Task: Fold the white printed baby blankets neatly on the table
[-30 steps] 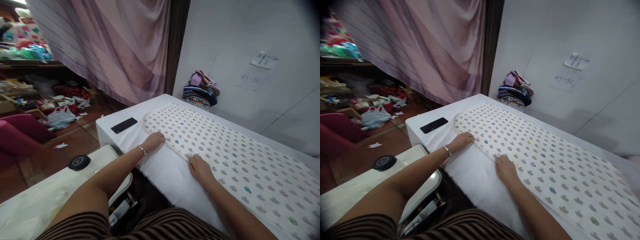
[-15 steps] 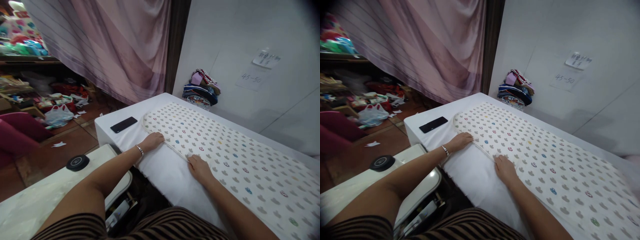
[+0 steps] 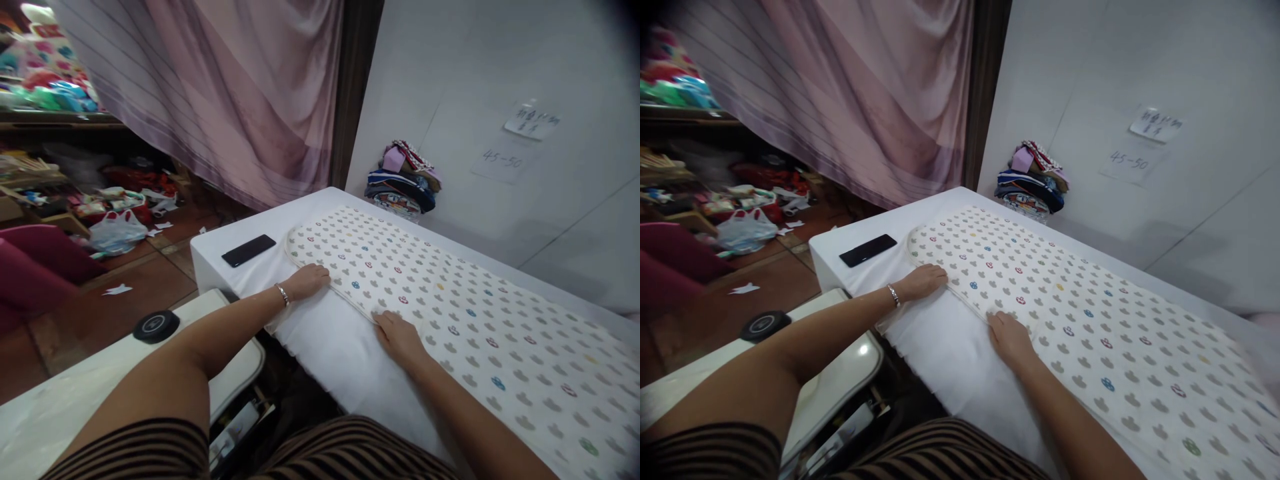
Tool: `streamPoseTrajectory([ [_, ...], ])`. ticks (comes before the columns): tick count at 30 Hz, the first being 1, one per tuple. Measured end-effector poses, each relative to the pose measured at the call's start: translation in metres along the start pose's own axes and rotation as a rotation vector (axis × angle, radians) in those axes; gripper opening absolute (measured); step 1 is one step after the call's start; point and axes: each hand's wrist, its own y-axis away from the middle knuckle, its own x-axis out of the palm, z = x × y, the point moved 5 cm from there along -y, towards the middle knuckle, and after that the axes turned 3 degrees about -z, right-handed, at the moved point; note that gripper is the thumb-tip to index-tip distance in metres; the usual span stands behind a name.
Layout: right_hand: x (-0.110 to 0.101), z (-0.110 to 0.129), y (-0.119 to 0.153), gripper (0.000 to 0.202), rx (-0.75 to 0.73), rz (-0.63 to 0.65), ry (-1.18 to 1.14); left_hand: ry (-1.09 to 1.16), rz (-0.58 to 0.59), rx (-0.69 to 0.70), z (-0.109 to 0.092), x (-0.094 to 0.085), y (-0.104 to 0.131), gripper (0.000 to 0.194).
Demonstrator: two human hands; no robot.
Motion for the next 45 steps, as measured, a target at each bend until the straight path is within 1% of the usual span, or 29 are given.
streamPoseTrajectory([
  [5, 0.003, 0.004, 0.003, 0.028, -0.035, 0.008, 0.007, -0.007, -0.024, -0.014, 0.003, 0.003, 0.007, 0.023],
  [9, 0.001, 0.009, -0.002, 0.024, -0.024, -0.003, 0.018, 0.103, -0.037, -0.015, 0.003, 0.0, 0.013, 0.024],
  [13, -0.001, 0.018, -0.013, 0.022, -0.028, -0.001, 0.008, 0.175, -0.034, -0.041, 0.005, -0.005, 0.018, 0.028],
  [19, 0.0, 0.031, -0.041, 0.022, -0.015, 0.016, 0.017, 0.075, -0.012, -0.12, 0.02, -0.002, 0.02, 0.025],
  [23, 0.005, 0.037, -0.053, 0.021, 0.002, 0.018, -0.018, 0.016, 0.011, -0.126, 0.024, 0.0, 0.021, 0.021],
  [28, 0.007, 0.04, -0.053, 0.019, -0.023, 0.03, -0.097, 0.052, 0.004, -0.13, 0.026, -0.004, 0.027, 0.018],
  [33, 0.003, 0.044, -0.057, 0.016, -0.028, 0.029, -0.145, 0.099, -0.01, -0.181, 0.038, -0.007, 0.033, 0.015],
  [36, 0.003, 0.048, -0.063, 0.017, -0.019, 0.016, -0.134, 0.083, -0.002, -0.19, 0.047, -0.004, 0.036, 0.017],
  [39, 0.007, 0.051, -0.068, 0.019, -0.013, 0.035, -0.137, 0.07, -0.007, -0.203, 0.053, 0.001, 0.04, 0.018],
  [42, 0.009, 0.053, -0.07, 0.018, -0.027, 0.051, -0.17, 0.095, -0.033, -0.227, 0.057, 0.005, 0.043, 0.016],
  [45, 0.007, 0.055, -0.07, 0.016, -0.028, 0.063, -0.186, 0.138, -0.063, -0.248, 0.059, 0.004, 0.046, 0.016],
])
